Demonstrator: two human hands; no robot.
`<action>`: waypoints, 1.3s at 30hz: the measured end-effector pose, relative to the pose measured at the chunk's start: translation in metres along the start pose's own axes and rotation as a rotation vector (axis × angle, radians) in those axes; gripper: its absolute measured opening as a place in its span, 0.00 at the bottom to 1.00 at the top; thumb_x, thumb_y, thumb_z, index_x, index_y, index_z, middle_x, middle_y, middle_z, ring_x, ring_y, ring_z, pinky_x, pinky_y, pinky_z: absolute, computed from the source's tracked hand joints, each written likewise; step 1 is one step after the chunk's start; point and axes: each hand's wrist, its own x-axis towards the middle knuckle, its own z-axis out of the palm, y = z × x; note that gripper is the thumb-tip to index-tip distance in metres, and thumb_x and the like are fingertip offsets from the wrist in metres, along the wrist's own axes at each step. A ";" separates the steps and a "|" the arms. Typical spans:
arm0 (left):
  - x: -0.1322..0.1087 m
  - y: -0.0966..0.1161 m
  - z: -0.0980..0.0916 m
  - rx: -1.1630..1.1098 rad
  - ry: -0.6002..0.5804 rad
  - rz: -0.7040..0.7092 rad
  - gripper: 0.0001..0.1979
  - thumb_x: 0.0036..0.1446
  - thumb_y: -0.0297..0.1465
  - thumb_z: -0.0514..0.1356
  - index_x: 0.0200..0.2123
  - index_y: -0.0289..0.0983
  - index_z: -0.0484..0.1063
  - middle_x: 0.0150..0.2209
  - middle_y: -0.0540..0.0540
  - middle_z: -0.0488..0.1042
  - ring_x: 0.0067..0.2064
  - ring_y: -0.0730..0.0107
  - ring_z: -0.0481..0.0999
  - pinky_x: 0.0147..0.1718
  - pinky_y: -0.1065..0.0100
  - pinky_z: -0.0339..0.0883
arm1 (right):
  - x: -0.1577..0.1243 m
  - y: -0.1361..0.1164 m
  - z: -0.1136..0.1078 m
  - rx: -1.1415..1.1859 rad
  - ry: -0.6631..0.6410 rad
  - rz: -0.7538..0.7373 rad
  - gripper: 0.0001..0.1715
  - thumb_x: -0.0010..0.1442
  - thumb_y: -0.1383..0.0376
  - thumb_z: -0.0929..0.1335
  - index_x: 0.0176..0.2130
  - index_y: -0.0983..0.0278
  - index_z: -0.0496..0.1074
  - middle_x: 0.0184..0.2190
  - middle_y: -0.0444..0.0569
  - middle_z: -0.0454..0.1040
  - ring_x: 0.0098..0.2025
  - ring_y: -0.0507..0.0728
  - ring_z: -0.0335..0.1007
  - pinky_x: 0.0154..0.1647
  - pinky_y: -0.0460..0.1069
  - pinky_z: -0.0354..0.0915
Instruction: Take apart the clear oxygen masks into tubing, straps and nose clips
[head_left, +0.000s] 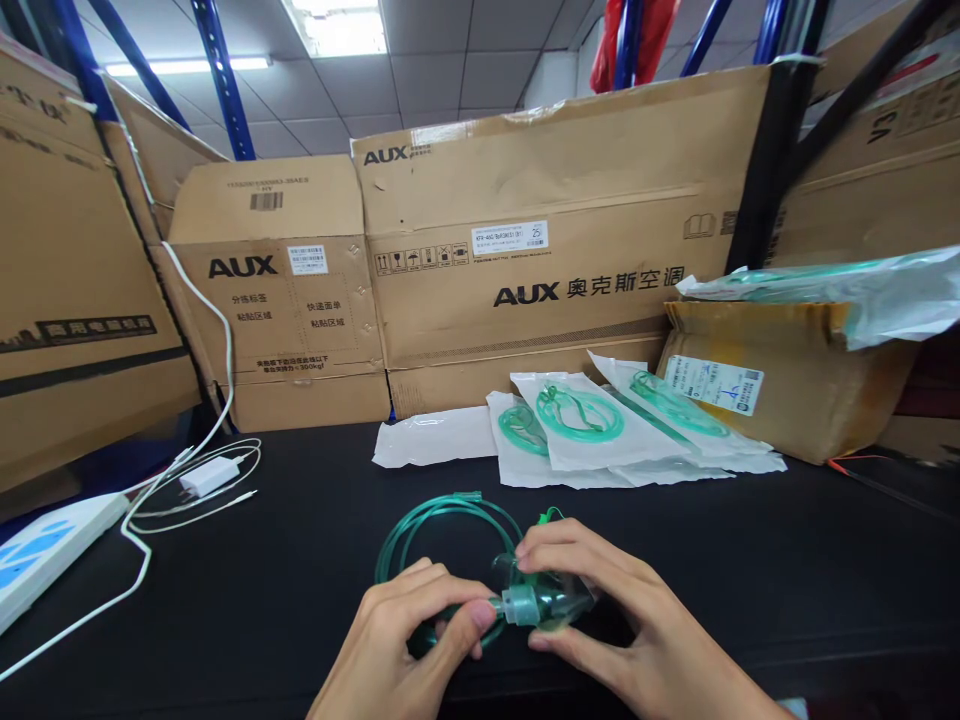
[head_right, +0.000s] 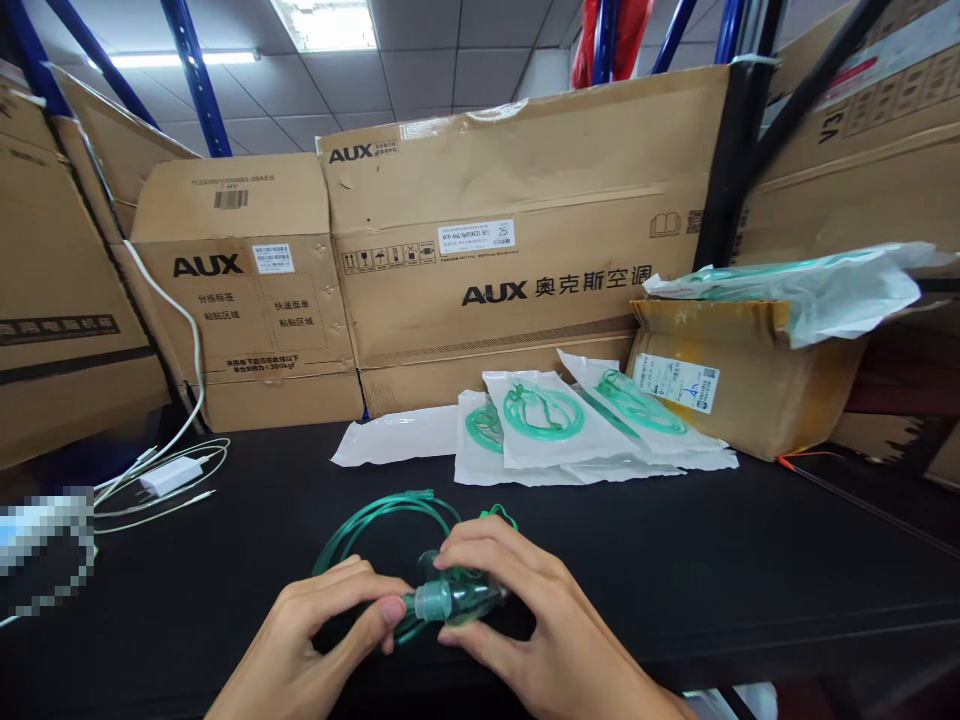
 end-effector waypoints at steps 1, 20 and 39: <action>0.000 0.000 0.000 -0.001 -0.004 0.005 0.13 0.74 0.35 0.57 0.40 0.42 0.82 0.27 0.52 0.79 0.31 0.69 0.77 0.34 0.71 0.67 | 0.000 0.000 0.000 0.005 0.006 -0.010 0.29 0.58 0.73 0.79 0.53 0.50 0.75 0.49 0.42 0.80 0.53 0.55 0.78 0.53 0.45 0.72; 0.003 0.004 -0.003 0.017 0.049 0.234 0.10 0.75 0.29 0.57 0.41 0.38 0.78 0.30 0.50 0.78 0.31 0.71 0.75 0.33 0.71 0.67 | 0.004 -0.003 0.003 0.001 0.068 0.000 0.18 0.56 0.51 0.80 0.39 0.60 0.80 0.36 0.48 0.84 0.38 0.58 0.81 0.38 0.48 0.75; -0.003 0.001 0.002 0.056 0.141 0.224 0.13 0.69 0.24 0.63 0.55 0.40 0.76 0.42 0.46 0.81 0.41 0.67 0.81 0.39 0.71 0.76 | 0.002 -0.008 -0.001 -0.087 0.011 0.283 0.15 0.59 0.53 0.78 0.43 0.55 0.81 0.43 0.45 0.86 0.45 0.61 0.83 0.45 0.49 0.75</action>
